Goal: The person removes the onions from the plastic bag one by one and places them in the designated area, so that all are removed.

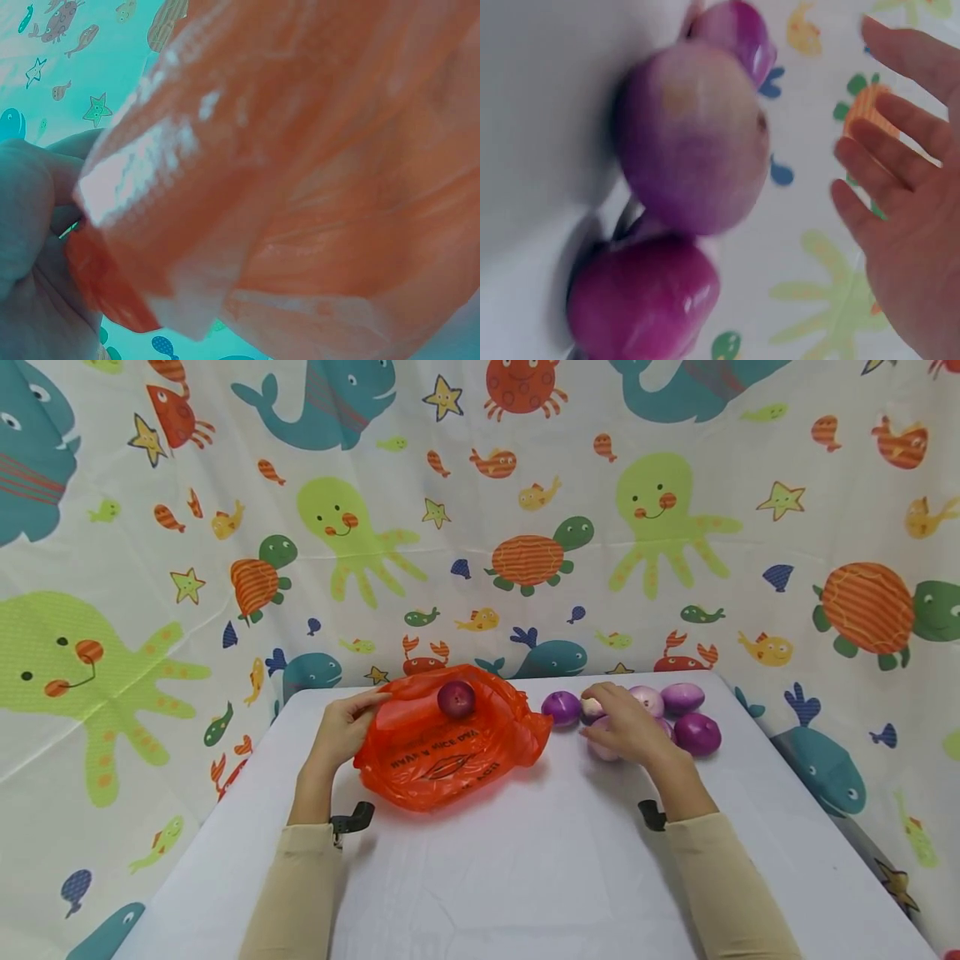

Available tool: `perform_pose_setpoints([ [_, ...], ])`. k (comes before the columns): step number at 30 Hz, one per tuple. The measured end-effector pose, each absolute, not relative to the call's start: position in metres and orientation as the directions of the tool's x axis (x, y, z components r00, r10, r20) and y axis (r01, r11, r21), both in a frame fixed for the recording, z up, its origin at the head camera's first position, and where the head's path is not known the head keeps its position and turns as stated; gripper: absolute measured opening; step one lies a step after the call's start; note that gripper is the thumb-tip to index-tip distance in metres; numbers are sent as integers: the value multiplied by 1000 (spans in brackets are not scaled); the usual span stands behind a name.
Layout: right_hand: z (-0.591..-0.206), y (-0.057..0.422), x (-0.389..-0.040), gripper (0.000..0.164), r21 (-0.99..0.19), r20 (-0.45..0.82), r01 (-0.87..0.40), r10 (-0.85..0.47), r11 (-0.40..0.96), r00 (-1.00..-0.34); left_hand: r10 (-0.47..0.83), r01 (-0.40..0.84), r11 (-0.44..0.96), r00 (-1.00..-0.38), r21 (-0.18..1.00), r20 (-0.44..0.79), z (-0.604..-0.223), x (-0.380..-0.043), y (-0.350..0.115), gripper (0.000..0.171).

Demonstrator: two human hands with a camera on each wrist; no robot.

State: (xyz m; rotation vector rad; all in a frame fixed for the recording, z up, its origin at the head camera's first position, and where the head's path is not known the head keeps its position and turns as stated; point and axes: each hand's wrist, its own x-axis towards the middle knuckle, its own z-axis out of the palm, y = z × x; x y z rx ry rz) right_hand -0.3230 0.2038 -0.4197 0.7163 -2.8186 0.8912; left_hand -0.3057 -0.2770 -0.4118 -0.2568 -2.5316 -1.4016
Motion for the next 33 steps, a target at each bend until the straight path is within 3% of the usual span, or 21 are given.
perform_pose_setpoints([
  [8, -415, 167, -316, 61, -482, 347, -526, -398, 701, -849, 31, 252, 531, -960, 809, 280, -413, -306, -277, 33],
  [18, -414, 132, -310, 55, -410, 537, -696, -461, 589, -707, 36, 259, 541, -958, 800, 286, -412, -306, -276, 33],
  [24, -410, 112, -308, 50, -400, 573, -755, -502, 519, -648, 38, 263, 537, -957, 801, 289, -413, -307, -275, 33],
  [33, -405, 70, -305, 54, -392, 522, -806, -615, 443, -592, 46, 277, 551, -952, 788, 302, -412, -307, -274, 33],
])
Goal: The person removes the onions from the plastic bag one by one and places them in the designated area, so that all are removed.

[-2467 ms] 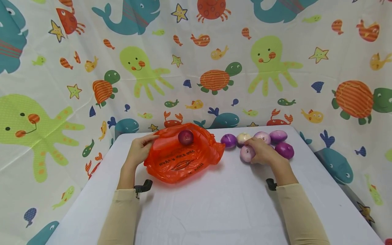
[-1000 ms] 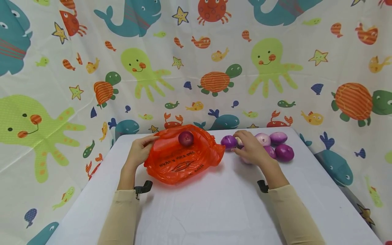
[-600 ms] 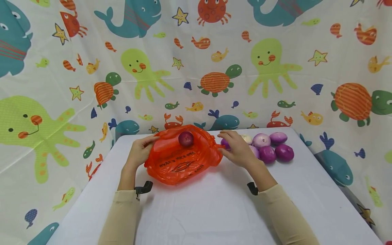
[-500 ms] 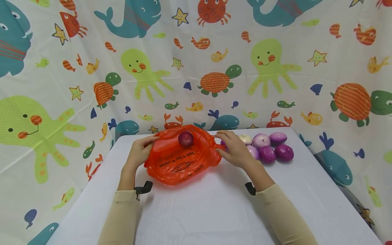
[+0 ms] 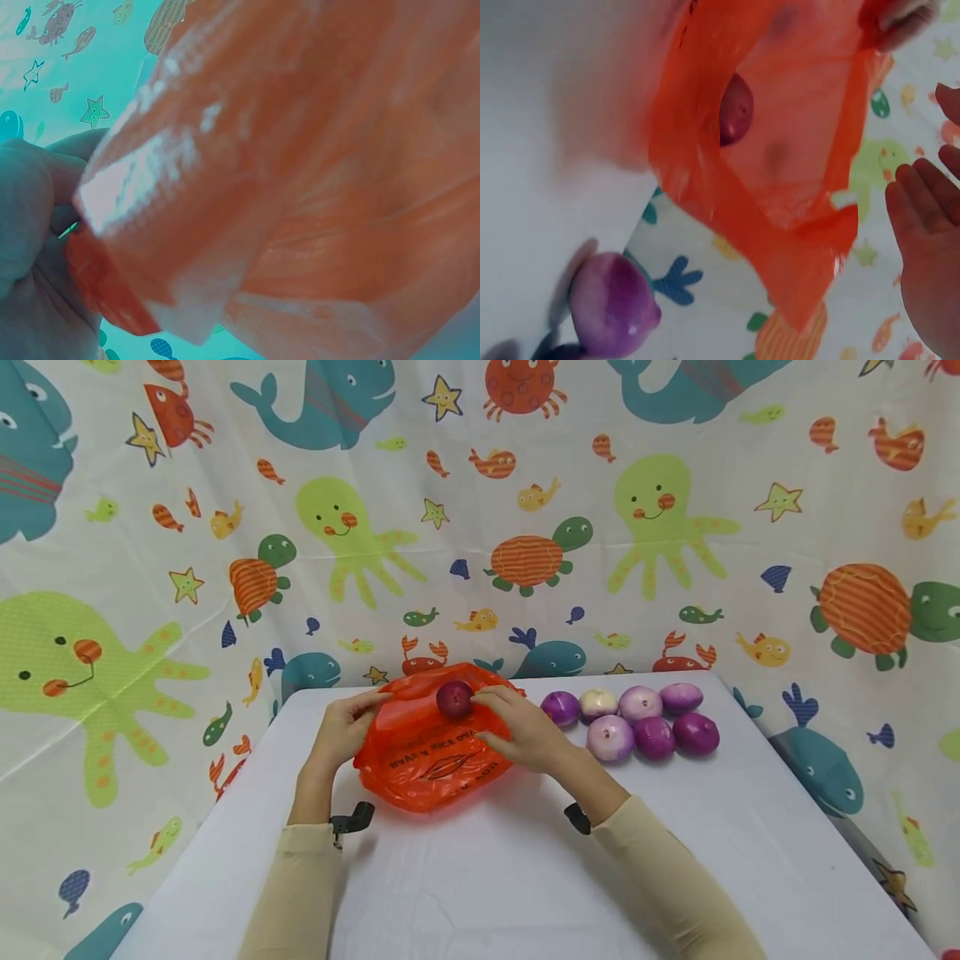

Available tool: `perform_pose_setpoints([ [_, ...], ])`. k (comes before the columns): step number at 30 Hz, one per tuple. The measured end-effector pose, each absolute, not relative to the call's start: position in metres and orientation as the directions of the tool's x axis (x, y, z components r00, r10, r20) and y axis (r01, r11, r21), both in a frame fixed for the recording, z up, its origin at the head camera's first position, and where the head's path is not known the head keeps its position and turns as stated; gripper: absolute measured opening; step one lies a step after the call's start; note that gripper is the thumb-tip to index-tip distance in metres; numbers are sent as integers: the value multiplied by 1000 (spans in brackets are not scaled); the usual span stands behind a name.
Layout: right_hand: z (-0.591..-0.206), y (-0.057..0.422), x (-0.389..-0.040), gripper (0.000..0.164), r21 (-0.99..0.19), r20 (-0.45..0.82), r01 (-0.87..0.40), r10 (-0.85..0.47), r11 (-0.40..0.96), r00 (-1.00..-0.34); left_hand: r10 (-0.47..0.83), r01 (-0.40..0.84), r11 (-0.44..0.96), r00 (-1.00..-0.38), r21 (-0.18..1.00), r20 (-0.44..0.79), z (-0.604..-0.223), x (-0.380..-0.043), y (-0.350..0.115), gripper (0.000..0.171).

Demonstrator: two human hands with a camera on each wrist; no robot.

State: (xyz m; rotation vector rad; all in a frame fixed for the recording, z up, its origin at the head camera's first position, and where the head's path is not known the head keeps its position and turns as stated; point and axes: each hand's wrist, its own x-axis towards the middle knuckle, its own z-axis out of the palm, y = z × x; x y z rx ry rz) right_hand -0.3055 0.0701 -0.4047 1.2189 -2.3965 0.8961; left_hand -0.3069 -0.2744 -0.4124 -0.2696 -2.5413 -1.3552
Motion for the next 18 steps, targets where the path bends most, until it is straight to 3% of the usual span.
perform_pose_setpoints([
  [7, -411, 42, -312, 58, -406, 436, -762, -626, 505, -647, 40, 270, 544, -954, 794, 297, -412, -305, -275, 33],
  [18, -415, 14, -327, 58, -408, 408, -736, -613, 541, -676, 48, 286, 533, -950, 796, 309, -412, -306, -276, 32],
])
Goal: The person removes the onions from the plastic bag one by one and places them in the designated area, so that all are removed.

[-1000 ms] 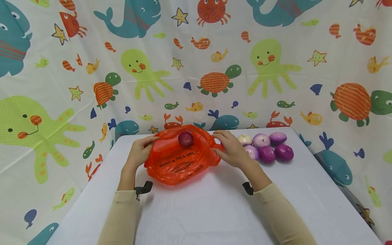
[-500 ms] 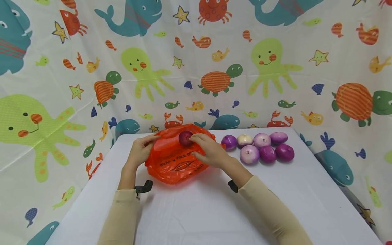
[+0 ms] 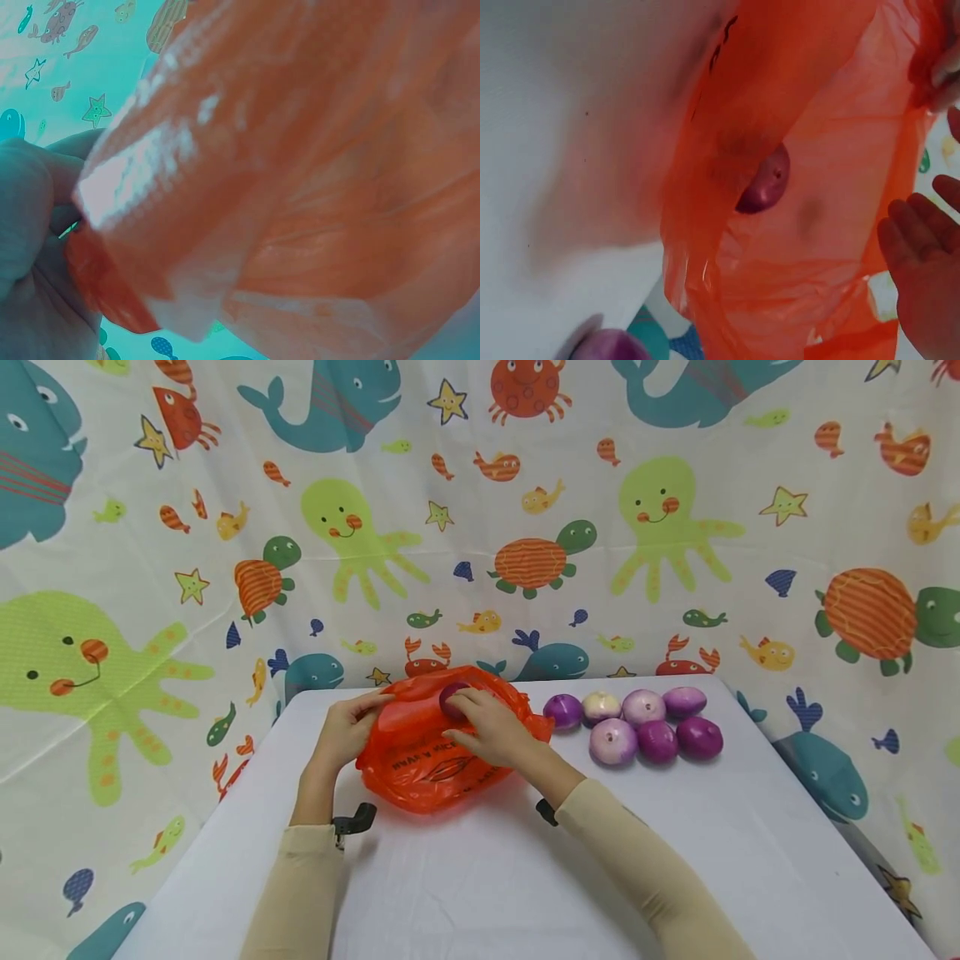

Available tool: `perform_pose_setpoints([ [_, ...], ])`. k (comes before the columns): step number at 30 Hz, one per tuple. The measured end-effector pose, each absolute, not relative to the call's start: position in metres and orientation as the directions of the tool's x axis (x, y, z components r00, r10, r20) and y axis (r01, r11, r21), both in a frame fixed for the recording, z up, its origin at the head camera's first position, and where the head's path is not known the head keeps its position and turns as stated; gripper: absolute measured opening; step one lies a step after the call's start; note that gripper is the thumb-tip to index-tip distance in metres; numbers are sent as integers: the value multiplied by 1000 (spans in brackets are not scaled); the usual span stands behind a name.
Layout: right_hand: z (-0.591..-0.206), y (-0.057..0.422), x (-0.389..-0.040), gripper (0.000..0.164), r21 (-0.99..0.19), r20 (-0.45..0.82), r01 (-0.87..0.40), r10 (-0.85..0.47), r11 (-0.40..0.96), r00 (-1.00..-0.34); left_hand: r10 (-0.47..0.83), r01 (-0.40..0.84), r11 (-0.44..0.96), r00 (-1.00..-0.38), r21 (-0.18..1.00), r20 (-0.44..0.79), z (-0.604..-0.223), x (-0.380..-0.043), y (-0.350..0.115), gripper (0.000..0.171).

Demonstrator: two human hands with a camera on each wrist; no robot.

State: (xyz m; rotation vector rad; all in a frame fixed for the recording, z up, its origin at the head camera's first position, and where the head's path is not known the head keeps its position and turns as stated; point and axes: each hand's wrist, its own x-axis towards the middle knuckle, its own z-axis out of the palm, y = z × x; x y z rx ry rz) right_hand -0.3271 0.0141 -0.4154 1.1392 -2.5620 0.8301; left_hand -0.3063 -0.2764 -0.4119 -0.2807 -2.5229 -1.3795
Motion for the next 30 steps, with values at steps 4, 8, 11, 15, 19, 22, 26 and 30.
perform_pose_setpoints([
  [4, -419, 5, -333, 59, -425, 381, -705, -594, 568, -708, 49, 290, 532, -949, 796, 313, -413, -306, -277, 32],
  [8, -423, -3, -337, 58, -436, 349, -679, -585, 591, -733, 49, 285, 527, -951, 801, 307, -414, -306, -277, 33],
  [11, -426, -8, -340, 59, -434, 324, -668, -587, 605, -742, 50, 280, 526, -953, 803, 300, -414, -306, -277, 33],
  [15, -434, -13, -345, 59, -410, 310, -670, -596, 620, -741, 46, 271, 528, -955, 805, 292, -414, -306, -277, 33],
  [19, -440, -17, -351, 61, -437, 309, -653, -579, 618, -755, 43, 269, 520, -956, 810, 291, -413, -306, -278, 33],
  [22, -445, -19, -356, 64, -487, 290, -611, -545, 624, -787, 43, 272, 518, -955, 811, 293, -413, -305, -278, 33],
  [26, -450, -20, -363, 65, -534, 262, -550, -492, 642, -830, 44, 272, 523, -955, 808, 293, -412, -305, -278, 33],
  [30, -452, -21, -372, 60, -530, 293, -551, -471, 645, -832, 43, 271, 519, -956, 811, 292, -412, -306, -278, 33],
])
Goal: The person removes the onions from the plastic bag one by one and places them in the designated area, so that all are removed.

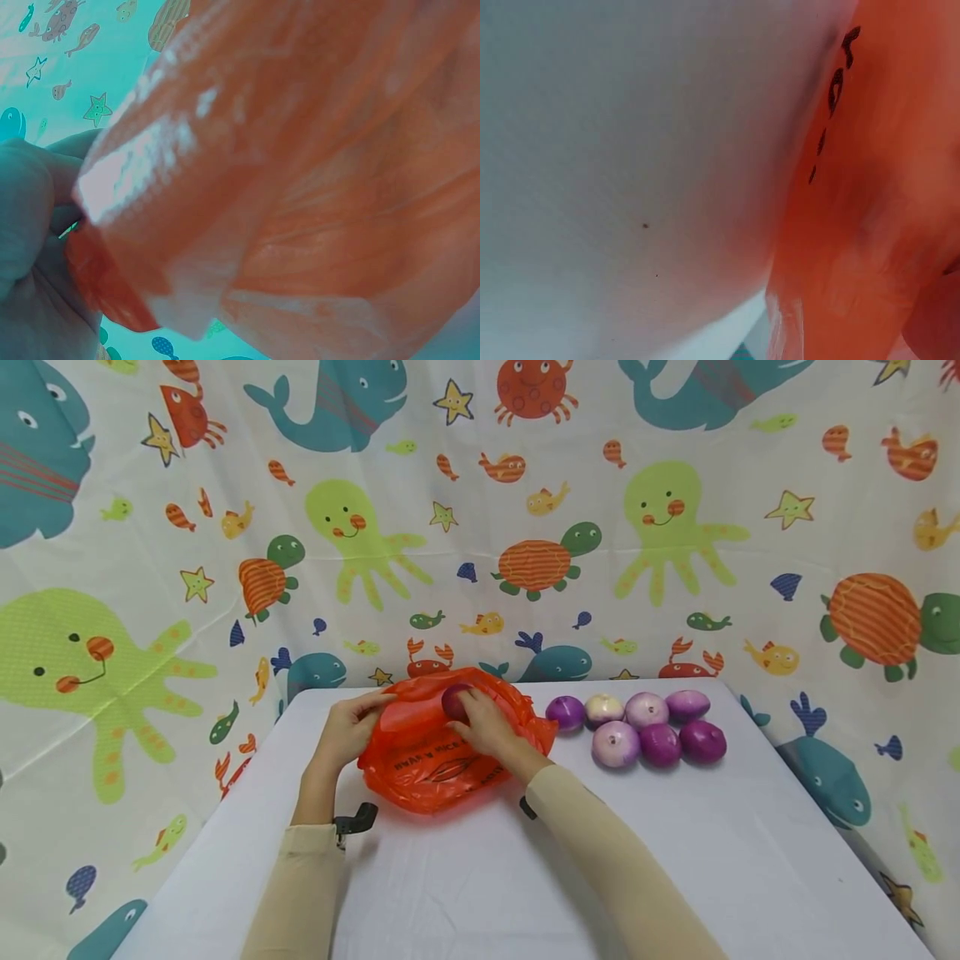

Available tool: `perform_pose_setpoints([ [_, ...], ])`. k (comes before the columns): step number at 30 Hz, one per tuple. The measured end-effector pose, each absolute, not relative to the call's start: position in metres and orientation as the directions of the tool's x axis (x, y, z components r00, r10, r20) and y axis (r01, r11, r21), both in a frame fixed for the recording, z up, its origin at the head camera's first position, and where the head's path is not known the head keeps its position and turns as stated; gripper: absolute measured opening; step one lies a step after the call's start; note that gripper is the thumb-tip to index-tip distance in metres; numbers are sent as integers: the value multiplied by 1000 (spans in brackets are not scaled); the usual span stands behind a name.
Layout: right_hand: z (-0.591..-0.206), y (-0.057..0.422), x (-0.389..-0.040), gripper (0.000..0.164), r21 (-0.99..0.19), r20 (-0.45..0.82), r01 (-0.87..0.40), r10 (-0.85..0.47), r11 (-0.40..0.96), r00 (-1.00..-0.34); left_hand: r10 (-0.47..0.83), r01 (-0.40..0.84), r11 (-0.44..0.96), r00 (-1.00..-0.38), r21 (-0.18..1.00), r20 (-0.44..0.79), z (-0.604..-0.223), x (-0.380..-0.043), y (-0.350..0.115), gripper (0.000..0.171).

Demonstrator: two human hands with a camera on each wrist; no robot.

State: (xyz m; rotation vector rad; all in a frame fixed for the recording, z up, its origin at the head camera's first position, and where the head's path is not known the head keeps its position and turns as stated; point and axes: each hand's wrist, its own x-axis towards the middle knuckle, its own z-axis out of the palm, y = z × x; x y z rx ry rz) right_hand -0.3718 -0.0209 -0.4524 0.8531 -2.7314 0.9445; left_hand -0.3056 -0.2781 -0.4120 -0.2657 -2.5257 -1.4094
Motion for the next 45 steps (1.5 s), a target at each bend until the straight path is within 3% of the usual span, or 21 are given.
perform_pose_setpoints([
  [5, -454, -21, -378, 53, -496, 329, -577, -474, 649, -817, 45, 280, 520, -953, 807, 301, -413, -307, -279, 33],
  [21, -455, -28, -392, 46, -473, 280, -529, -449, 704, -848, 48, 297, 548, -945, 782, 325, -410, -306, -278, 36],
  [45, -455, -33, -403, 70, -453, 171, -529, -513, 718, -841, 25, 259, 522, -957, 813, 289, -411, -305, -276, 33],
])
